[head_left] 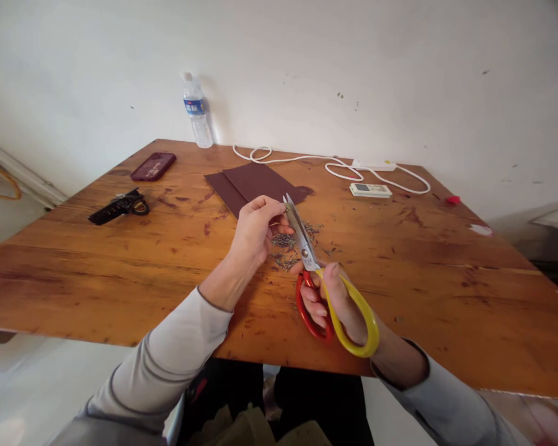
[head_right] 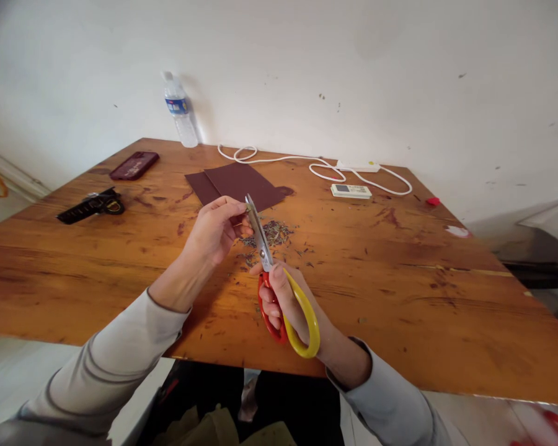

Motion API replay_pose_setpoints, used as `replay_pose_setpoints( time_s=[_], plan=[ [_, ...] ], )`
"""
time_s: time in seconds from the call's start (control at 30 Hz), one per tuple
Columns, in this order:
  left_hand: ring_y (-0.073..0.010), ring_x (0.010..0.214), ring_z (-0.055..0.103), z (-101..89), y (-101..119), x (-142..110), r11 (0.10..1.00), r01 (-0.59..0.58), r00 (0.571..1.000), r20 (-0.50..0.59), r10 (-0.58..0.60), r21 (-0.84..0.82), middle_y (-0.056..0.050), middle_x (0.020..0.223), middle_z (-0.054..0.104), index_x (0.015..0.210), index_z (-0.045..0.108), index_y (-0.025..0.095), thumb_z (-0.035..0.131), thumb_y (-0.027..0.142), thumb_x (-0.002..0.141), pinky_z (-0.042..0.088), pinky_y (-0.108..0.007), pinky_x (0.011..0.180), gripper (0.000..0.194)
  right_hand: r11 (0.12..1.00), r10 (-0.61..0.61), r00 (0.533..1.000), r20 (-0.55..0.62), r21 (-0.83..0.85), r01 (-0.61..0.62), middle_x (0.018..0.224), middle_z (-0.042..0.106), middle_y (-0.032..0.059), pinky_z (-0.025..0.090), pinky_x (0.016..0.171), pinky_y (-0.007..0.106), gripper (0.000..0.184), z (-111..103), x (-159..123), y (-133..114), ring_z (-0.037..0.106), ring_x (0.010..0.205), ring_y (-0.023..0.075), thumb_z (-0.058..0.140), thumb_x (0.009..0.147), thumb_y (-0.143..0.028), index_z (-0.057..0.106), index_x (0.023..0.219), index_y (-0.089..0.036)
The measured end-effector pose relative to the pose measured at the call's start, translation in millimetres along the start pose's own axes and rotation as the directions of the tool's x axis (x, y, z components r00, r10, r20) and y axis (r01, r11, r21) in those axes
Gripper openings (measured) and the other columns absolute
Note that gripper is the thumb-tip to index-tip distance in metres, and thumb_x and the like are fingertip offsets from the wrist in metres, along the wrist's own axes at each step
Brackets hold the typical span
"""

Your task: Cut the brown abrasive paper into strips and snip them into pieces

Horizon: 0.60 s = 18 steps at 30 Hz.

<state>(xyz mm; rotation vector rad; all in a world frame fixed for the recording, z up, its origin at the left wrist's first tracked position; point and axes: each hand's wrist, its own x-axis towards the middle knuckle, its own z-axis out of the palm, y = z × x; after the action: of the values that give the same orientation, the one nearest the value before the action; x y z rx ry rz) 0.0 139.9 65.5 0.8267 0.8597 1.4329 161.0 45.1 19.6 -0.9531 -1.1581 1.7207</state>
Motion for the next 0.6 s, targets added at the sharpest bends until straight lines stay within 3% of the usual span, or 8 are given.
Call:
replay_pose_setpoints(
  time_s=[0.27, 0.6],
  plan=[
    [-0.0089, 0.050, 0.054, 2.6, -1.7, -1.2, 1.000, -0.001, 0.999, -0.033, 0.001, 0.007, 0.003, 0.057, 0.058, 0.060, 0.051, 0.020, 0.079, 0.015, 0.071, 0.051, -0.021, 0.050, 0.030, 1.000, -0.004, 1.000, 0.029, 0.019, 0.003, 0.071, 0.044, -0.0074, 0.040, 0.039, 0.016, 0.079, 1.0, 2.0, 0.4, 0.035, 0.050, 0.0093, 0.059, 0.082, -0.096, 0.065, 0.115, -0.023],
    [-0.0089, 0.050, 0.056, 4.5, -1.9, -2.4, 1.000, 0.003, 1.000, -0.024, -0.002, 0.010, 0.003, 0.057, 0.058, 0.061, 0.052, 0.020, 0.077, 0.013, 0.074, 0.052, -0.022, 0.052, 0.029, 0.998, 0.018, 1.000, -0.022, 0.053, -0.017, 0.067, 0.045, -0.0094, 0.035, 0.036, 0.013, 0.069, 3.5, 2.8, -3.1, 0.030, 0.045, 0.0056, 0.069, 0.082, -0.089, 0.064, 0.104, -0.024]
  ],
)
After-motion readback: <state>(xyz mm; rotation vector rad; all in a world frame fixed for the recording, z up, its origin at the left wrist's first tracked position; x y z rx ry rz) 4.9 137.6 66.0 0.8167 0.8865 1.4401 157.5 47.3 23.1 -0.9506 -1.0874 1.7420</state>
